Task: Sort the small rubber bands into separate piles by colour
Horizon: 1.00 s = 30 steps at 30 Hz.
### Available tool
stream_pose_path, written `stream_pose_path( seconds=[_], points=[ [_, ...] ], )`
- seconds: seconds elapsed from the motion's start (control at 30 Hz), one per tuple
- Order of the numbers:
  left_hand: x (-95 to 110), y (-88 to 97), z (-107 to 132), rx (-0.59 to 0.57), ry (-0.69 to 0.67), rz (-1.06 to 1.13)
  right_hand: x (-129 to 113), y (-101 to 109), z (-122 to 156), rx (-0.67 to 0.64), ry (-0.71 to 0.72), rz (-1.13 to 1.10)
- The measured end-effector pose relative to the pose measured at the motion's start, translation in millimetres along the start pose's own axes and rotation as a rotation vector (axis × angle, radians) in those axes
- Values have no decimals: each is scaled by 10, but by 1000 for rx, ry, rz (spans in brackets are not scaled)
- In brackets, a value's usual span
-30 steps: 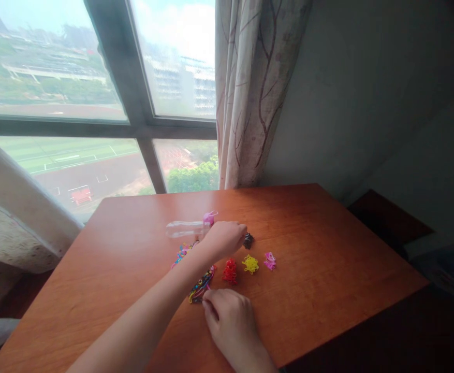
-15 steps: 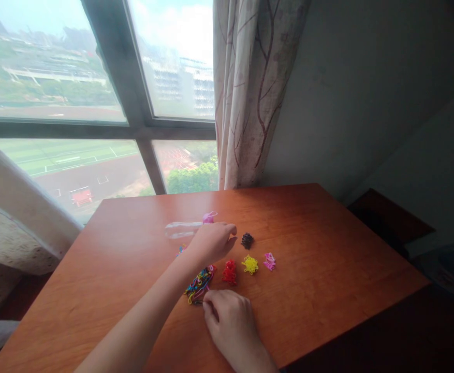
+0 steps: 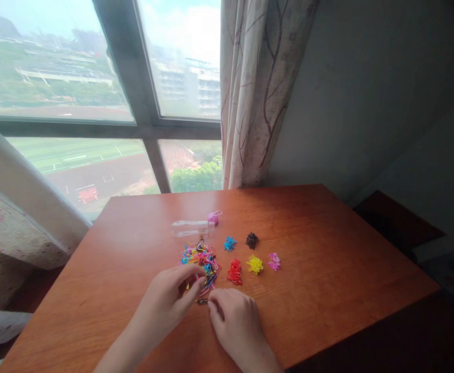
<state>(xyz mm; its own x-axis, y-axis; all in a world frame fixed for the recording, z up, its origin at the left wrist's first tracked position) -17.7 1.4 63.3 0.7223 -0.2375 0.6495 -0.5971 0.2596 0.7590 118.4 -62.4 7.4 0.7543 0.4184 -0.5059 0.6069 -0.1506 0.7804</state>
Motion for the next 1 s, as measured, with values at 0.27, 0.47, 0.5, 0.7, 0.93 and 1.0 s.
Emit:
stream_pose_path(
  seconds=[0.27,0.47,0.5,0.7,0.93,1.0],
  points=[
    [-344,-123,193,66,62,264,13,17,14,80,-40,-101],
    [-382,-126,233,122,98,296,239,261,-26,181,-129,-264],
    [-367,-132,231,122,88,292,323,366,-48,211,-132,-209],
    [-331,-156,219,135,51,241,963,908,-244,249,-170,156],
    [-366,-182,235,144,45,222,1288,936,-450,141,-205,269],
    [-365,-186,238,138,47,224,1303,916,-481,125,-206,274]
  ],
)
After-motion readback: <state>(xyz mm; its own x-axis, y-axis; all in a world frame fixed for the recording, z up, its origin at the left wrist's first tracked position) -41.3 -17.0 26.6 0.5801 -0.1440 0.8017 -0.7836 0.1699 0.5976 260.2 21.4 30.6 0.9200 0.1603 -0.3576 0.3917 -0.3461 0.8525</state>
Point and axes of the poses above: each hand's wrist, its own z-axis away from the middle knuckle, its own y-axis out of the back of the hand, x = y × z, the point moved 5 cm from there along -z, towards the middle knuckle, and after that the axes turned 13 degrees about y, right-handed, at the moved point
